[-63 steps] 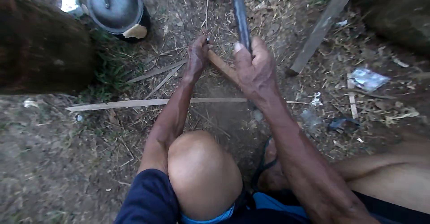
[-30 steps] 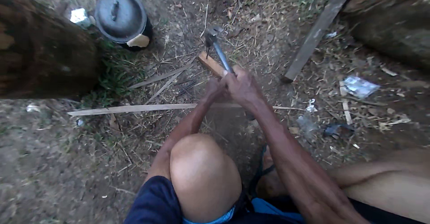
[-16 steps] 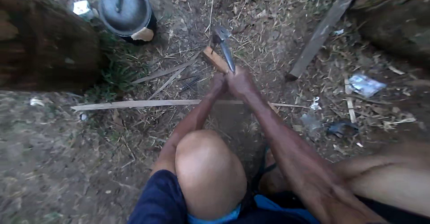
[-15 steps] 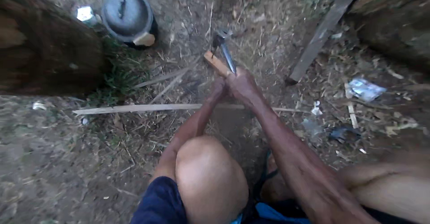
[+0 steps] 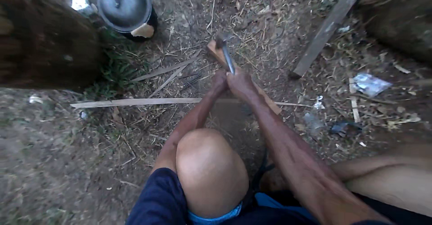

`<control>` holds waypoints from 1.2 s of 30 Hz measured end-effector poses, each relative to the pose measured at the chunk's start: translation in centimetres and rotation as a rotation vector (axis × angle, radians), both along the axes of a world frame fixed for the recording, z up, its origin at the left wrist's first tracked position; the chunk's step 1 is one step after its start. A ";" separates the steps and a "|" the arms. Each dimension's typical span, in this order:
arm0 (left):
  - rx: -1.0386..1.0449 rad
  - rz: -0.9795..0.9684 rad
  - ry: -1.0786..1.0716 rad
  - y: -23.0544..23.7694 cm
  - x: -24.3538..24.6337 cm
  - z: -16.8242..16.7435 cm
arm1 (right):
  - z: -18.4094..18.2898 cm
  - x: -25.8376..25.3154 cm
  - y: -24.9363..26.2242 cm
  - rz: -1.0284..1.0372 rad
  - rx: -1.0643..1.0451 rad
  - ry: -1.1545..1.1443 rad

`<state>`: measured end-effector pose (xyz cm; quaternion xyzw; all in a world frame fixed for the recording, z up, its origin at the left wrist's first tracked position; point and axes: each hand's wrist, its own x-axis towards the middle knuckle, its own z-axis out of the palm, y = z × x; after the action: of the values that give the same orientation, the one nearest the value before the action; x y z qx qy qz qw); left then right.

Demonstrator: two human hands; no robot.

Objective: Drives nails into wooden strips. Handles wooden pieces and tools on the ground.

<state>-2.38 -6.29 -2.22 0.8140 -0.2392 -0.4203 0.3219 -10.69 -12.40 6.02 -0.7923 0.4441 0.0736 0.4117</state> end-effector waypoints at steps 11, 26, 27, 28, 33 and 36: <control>0.004 0.214 0.446 -1.7 0.4 -0.2 | 6.6 -1.1 -2.8 -0.181 0.049 -0.269; 0.050 0.108 0.277 -2.9 0.7 0.6 | 3.2 -0.3 -3.5 -0.145 0.207 -0.060; 0.049 0.142 0.331 -3.2 0.9 0.7 | 4.0 0.1 -3.9 -0.162 0.179 -0.091; 0.049 0.160 0.363 -3.6 1.2 0.7 | 4.7 0.5 -4.6 -0.174 0.153 -0.123; 0.048 0.151 0.373 -3.6 1.3 -0.5 | 8.4 0.5 -7.0 -0.200 0.103 -0.307; 0.072 0.158 0.366 -3.6 1.3 -0.6 | 9.4 1.3 -6.8 -0.199 -0.008 -0.472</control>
<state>-1.11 -9.93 -2.79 0.7511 -0.0970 -0.5430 0.3628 -9.35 -19.20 15.46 -0.7417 0.4119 -0.1559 0.5059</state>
